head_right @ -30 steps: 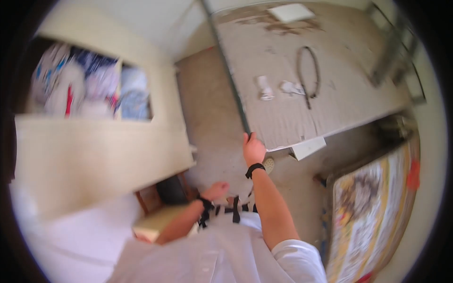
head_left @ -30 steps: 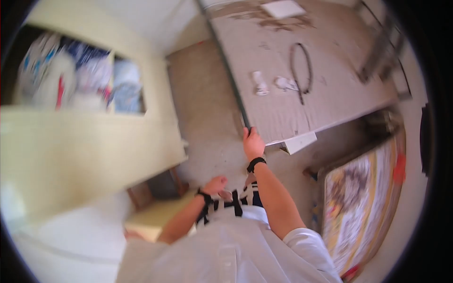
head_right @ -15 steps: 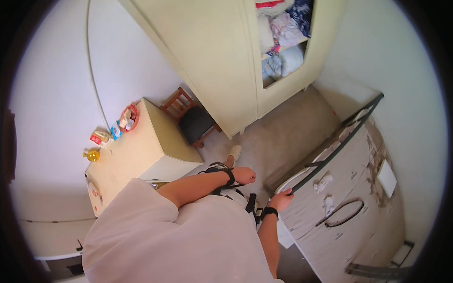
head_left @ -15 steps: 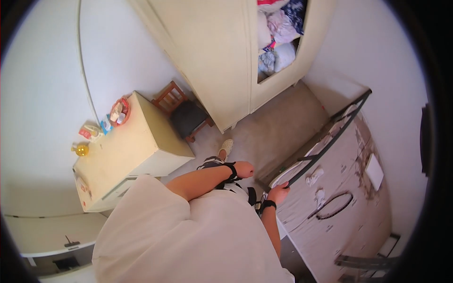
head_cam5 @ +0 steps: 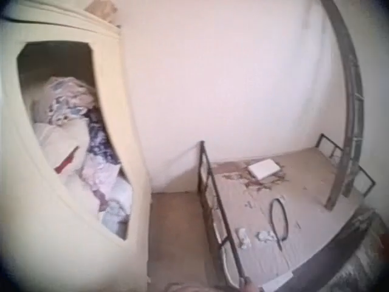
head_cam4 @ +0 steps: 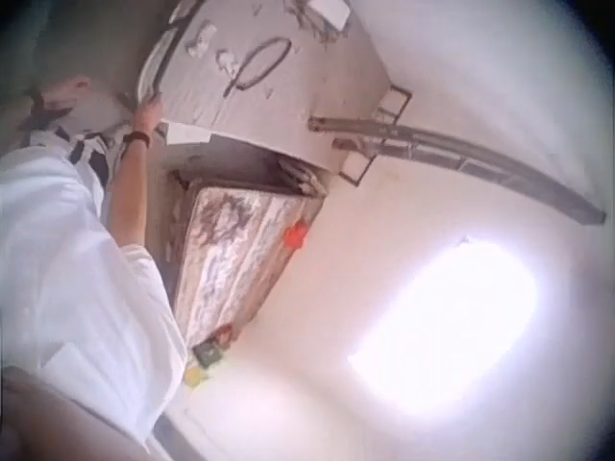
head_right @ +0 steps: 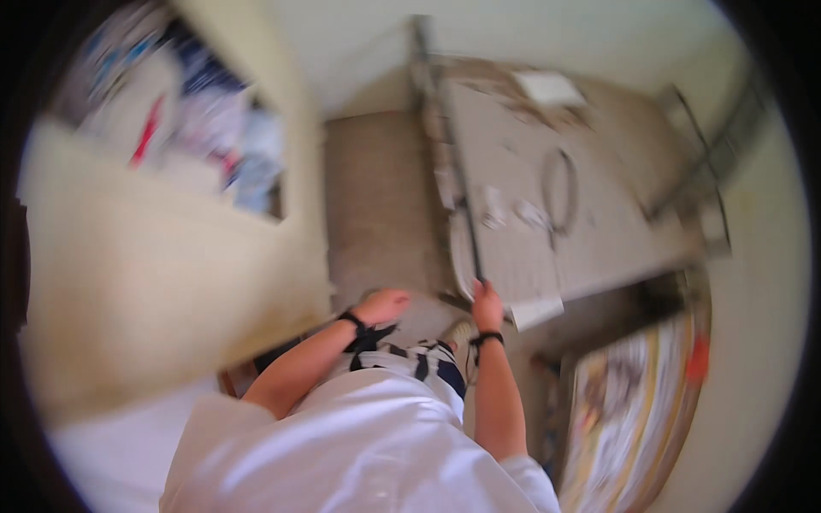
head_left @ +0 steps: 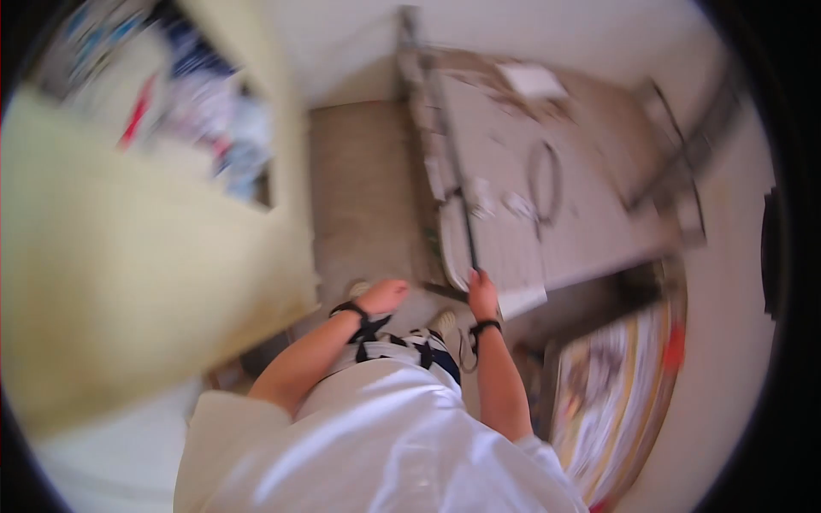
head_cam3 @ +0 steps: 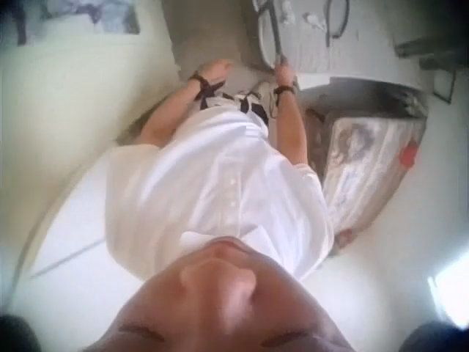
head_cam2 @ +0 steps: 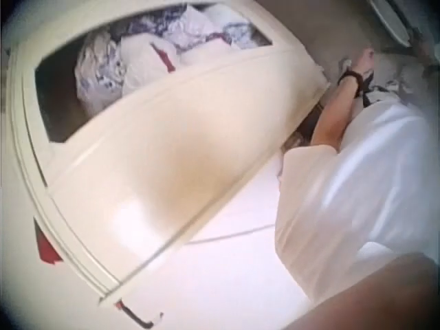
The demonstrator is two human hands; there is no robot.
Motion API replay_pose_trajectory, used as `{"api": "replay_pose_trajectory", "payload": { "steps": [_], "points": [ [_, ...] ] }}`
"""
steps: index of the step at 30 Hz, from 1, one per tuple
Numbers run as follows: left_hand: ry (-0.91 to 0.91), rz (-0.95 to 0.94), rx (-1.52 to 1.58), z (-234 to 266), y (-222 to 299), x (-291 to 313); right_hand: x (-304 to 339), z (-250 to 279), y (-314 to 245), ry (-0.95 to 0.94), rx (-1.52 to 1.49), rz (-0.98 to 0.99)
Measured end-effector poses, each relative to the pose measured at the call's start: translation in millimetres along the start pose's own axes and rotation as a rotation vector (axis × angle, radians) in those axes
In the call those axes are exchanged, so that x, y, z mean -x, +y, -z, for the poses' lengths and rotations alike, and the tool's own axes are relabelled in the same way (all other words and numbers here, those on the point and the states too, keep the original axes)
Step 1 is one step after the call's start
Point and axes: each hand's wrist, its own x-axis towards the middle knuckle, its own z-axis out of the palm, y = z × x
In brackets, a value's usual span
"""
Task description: The person picks up a stool and a belt from near a bed, then lifts a metal ladder off the mattress and moves it to the floor.
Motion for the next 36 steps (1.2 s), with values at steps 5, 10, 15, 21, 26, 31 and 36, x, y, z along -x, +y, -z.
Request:
{"api": "replay_pose_trajectory", "payload": {
  "steps": [5,10,15,21,26,31,36],
  "points": [
    [-0.346,0.058,0.046,35.6,-51.6,13.1,57.8,7.5,-30.1,0.396,-0.021,-0.065],
    [-0.586,-0.004,-0.185,29.2,-40.6,10.5,183.7,-3.2,-6.0,0.246,-0.522,-0.446],
    [-0.758,-0.115,-0.321,-7.2,16.7,14.0,393.2,-123.1,120.8,0.202,-0.485,-1.066],
    [-0.857,-0.165,-0.51,-38.6,23.4,17.7,539.4,-216.9,101.7,0.362,-0.89,-1.338],
    [-0.901,-0.416,-0.836,-62.4,13.0,16.6,566.2,-262.7,42.3,0.355,-1.075,-1.33],
    [-0.885,-0.394,-0.903,-101.1,52.5,37.7,576.4,-290.5,8.1,0.303,-1.111,-1.343],
    [-0.891,-0.388,-0.894,-116.0,70.7,45.5,579.0,-310.8,31.3,0.318,-1.208,-1.271]
  ]
}}
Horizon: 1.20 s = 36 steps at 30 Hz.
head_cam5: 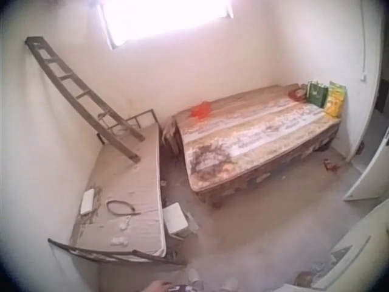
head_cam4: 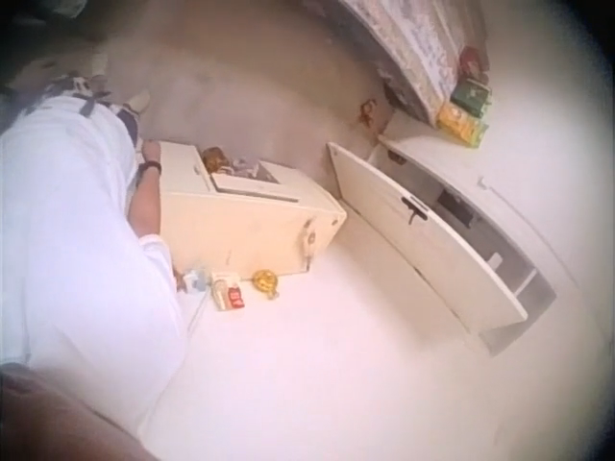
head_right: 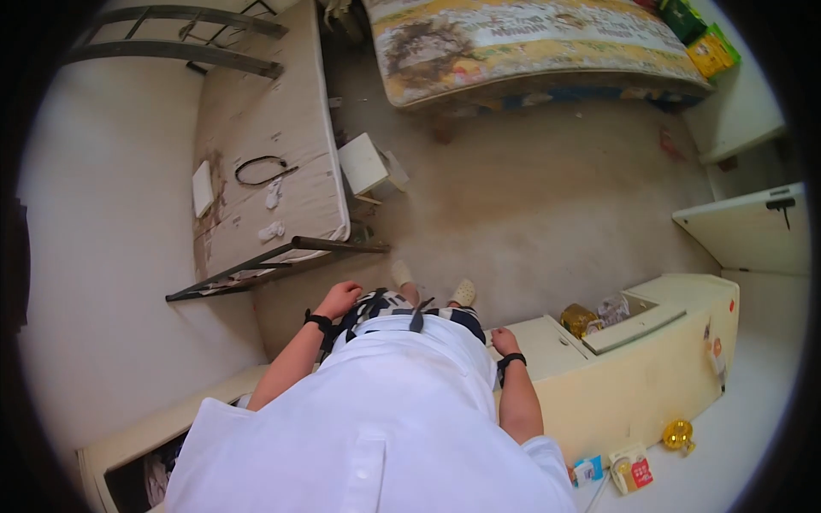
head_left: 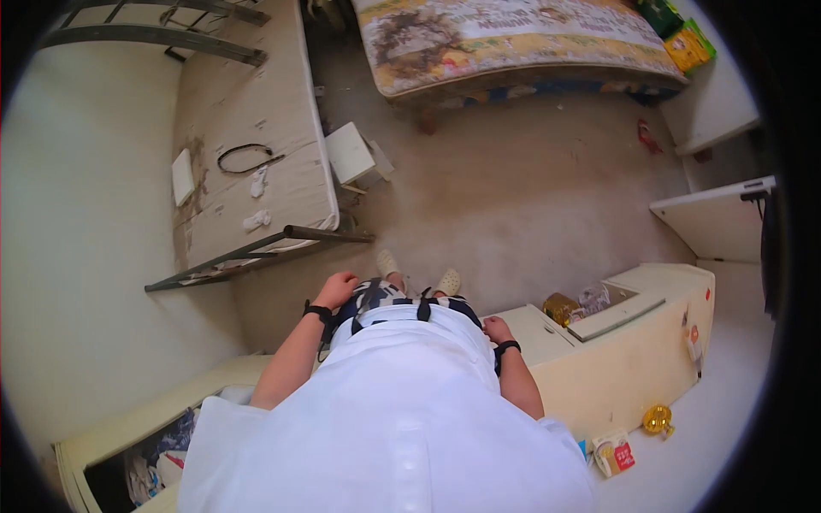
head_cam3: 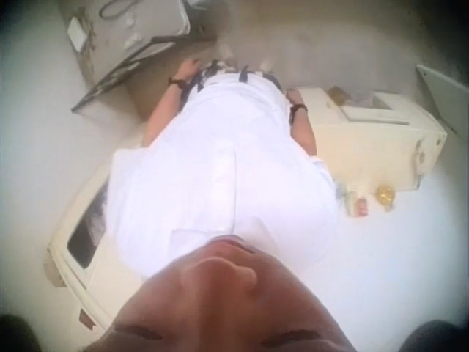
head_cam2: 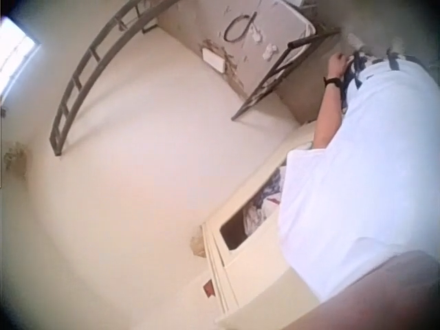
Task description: The person picks up a stool and a belt from near a bed, then lifts a metal ladder off the mattress and moves it to the floor.
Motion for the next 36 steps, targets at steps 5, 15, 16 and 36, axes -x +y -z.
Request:
{"api": "replay_pose_trajectory", "payload": {
  "steps": [5,15,16,36],
  "points": [
    [0.06,-0.078,-0.056,15.1,15.8,-13.1,-16.3,40.2,-22.3,0.042,-0.075,-0.005],
    [0.249,-0.167,0.253,61.1,40.4,-83.6,-1.4,99.9,-93.3,0.184,-0.056,0.032],
    [0.269,-0.163,0.279,64.5,39.1,-95.9,-0.6,99.9,-97.7,0.19,-0.06,0.022],
    [0.369,-0.002,0.713,173.1,-62.9,-331.6,-30.1,114.1,-440.2,0.181,-0.022,-0.078]
  ]
}}
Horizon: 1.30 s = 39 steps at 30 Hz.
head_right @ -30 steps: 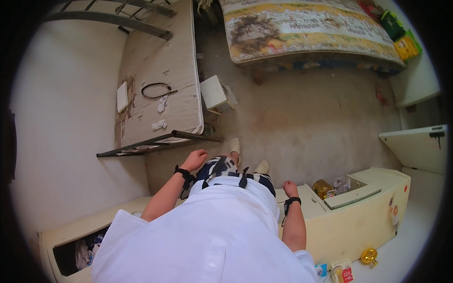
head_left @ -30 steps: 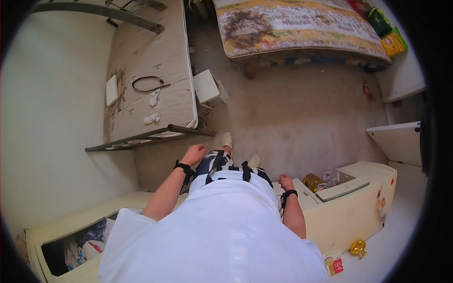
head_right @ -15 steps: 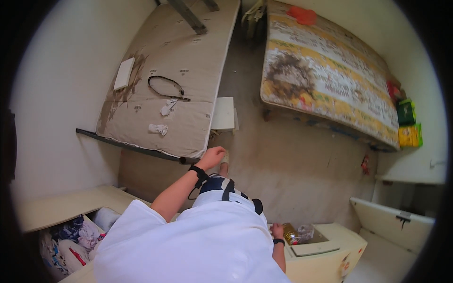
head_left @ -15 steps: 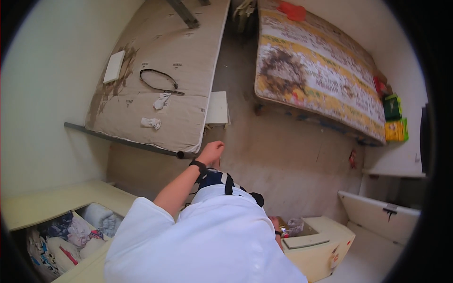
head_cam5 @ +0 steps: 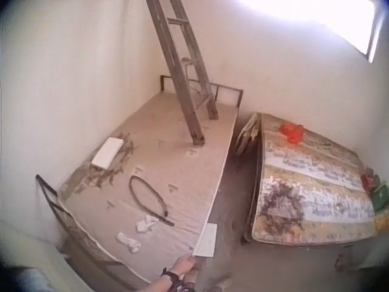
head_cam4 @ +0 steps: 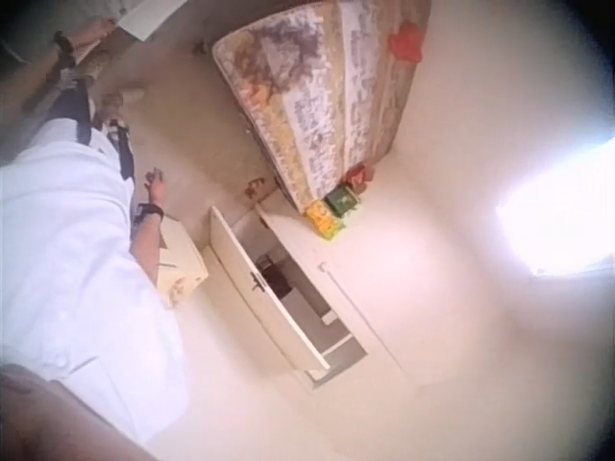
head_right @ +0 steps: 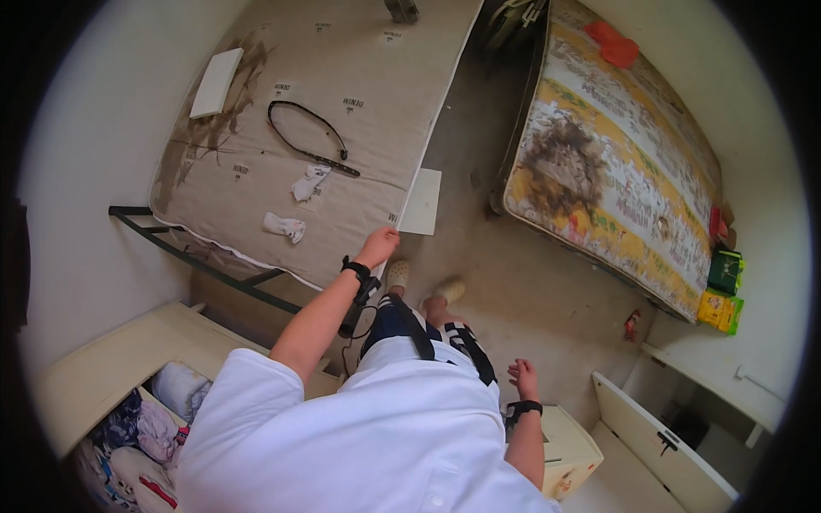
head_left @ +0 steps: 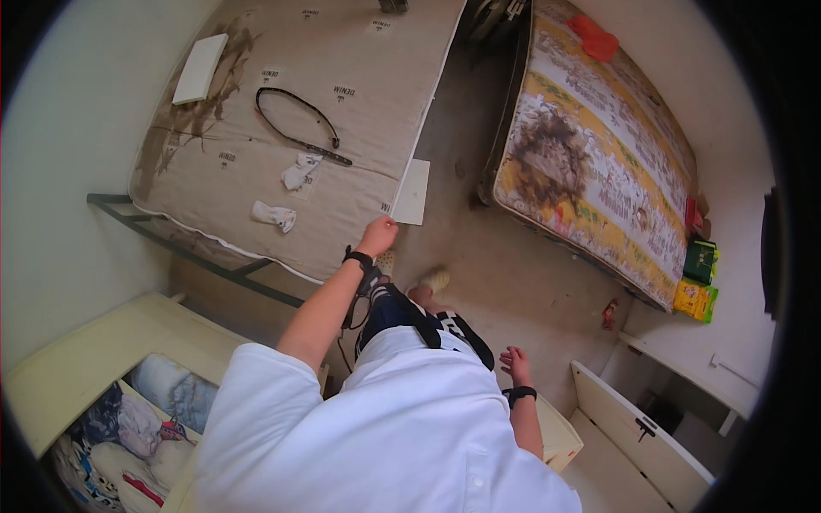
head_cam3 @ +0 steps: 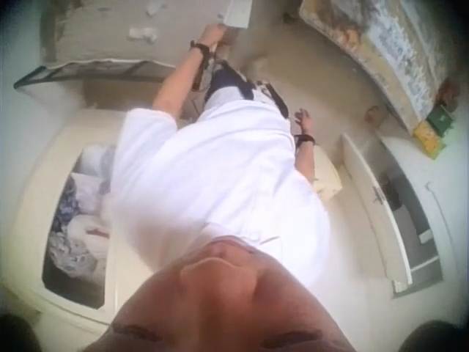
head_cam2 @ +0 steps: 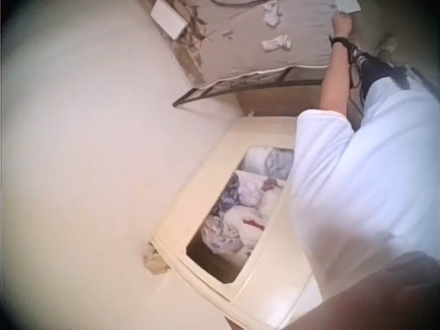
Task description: The person picks up a stool and a belt from near a bed, then lifts a metal ladder off the mattress and moves it to the floor.
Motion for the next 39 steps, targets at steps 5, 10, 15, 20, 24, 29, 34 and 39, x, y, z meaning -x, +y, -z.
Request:
{"api": "replay_pose_trajectory", "payload": {
  "steps": [5,10,15,20,24,29,34,39],
  "points": [
    [0.143,0.243,0.138,32.7,-72.6,-35.5,-25.1,43.9,-30.6,-0.053,0.246,-0.207],
    [0.303,0.443,0.378,59.8,-57.1,-84.4,-54.7,67.3,-91.7,-0.16,0.631,-0.212],
    [0.675,0.37,0.012,76.0,-31.9,-159.6,-138.7,73.6,-201.4,-0.25,0.744,-0.173],
    [0.994,0.334,-0.132,100.0,-38.3,-221.7,-214.6,30.1,-356.7,-0.139,0.387,0.045],
    [0.954,0.77,-0.451,95.6,-32.2,-245.6,-228.2,-9.6,-431.1,-0.187,0.41,0.156],
    [0.974,0.446,-0.311,65.2,-10.7,-248.1,-232.9,-65.5,-463.7,-0.46,0.774,0.424],
    [0.769,0.339,0.683,8.4,87.0,-181.4,-202.8,-187.0,-512.1,-0.773,0.84,0.615],
    [0.571,0.294,1.409,-23.2,176.1,-92.9,-167.4,-299.9,-483.7,-1.087,0.47,0.277]
  ]
}}
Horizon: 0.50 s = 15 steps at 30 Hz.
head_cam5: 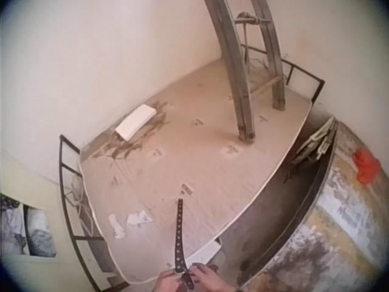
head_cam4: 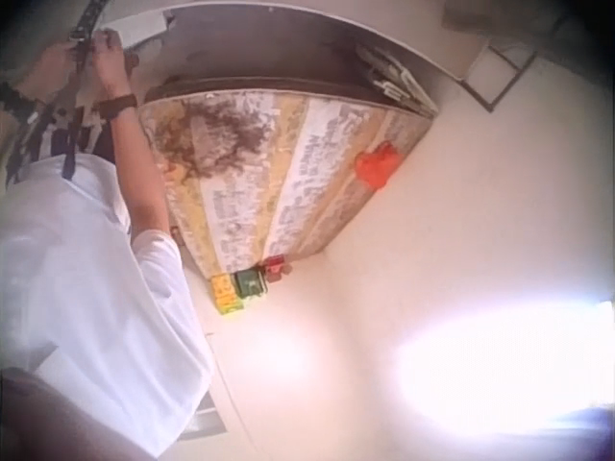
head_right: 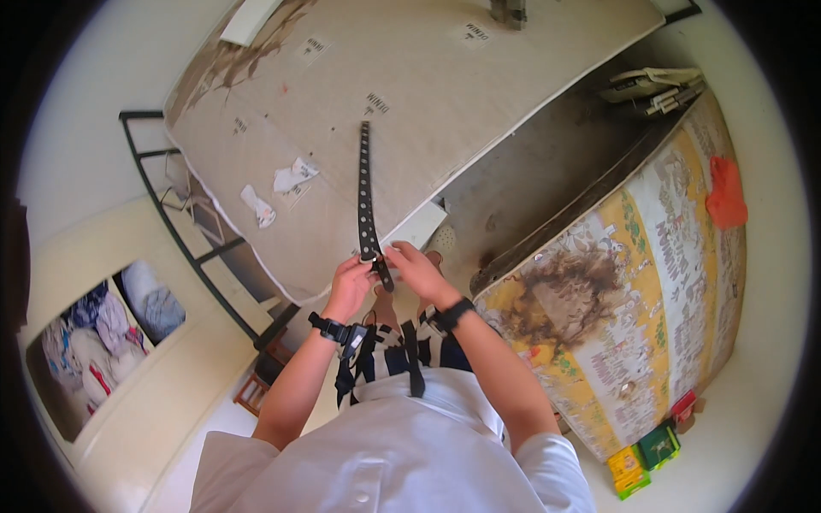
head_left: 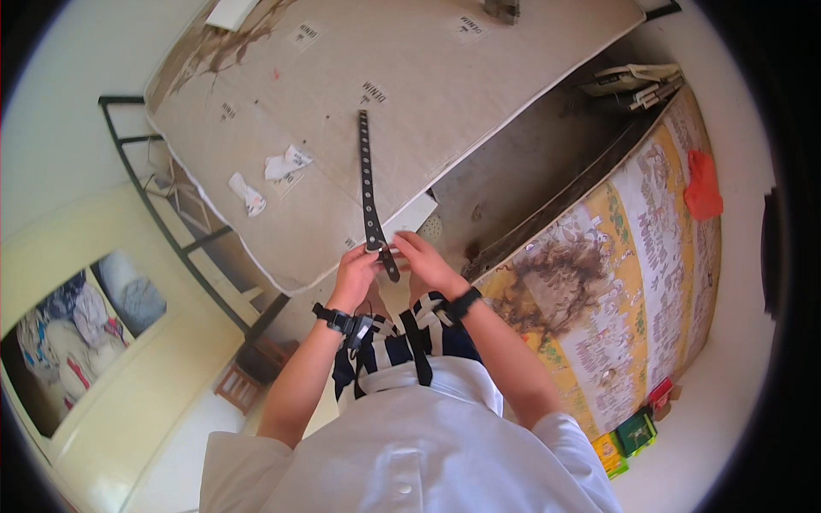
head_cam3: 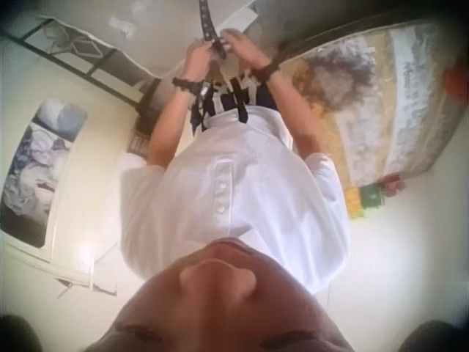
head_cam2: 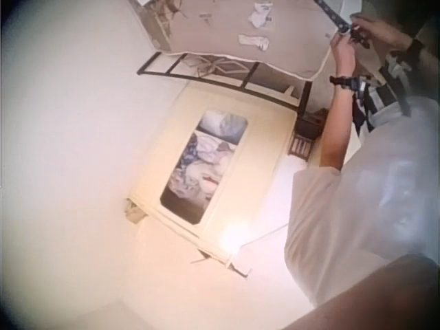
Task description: The person picks up a stool and a belt from near a bed, then lifts a metal ladder off the mattress and moves it to the floor.
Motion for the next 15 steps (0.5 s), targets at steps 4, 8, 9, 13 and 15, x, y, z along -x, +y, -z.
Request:
{"api": "replay_pose_trajectory", "payload": {
  "steps": [4,8,9,13,15],
  "points": [
    [0.005,0.107,-0.028,32.2,-21.1,57.0,-20.8,-38.8,-8.9,-0.16,-0.157,-0.211],
    [-0.004,0.128,-0.187,51.4,-26.5,95.5,-41.7,-46.3,22.9,-0.079,-0.238,-0.302],
    [0.003,0.105,-0.174,59.2,-29.2,102.9,-44.7,-54.7,26.9,-0.096,-0.217,-0.298],
    [0.171,0.018,-0.149,74.9,-28.5,132.5,-50.3,-102.4,34.9,-0.014,-0.297,-0.206],
    [0.178,-0.038,-0.319,90.3,-32.9,140.5,-59.9,-125.4,40.5,-0.103,-0.276,-0.093]
  ]
}}
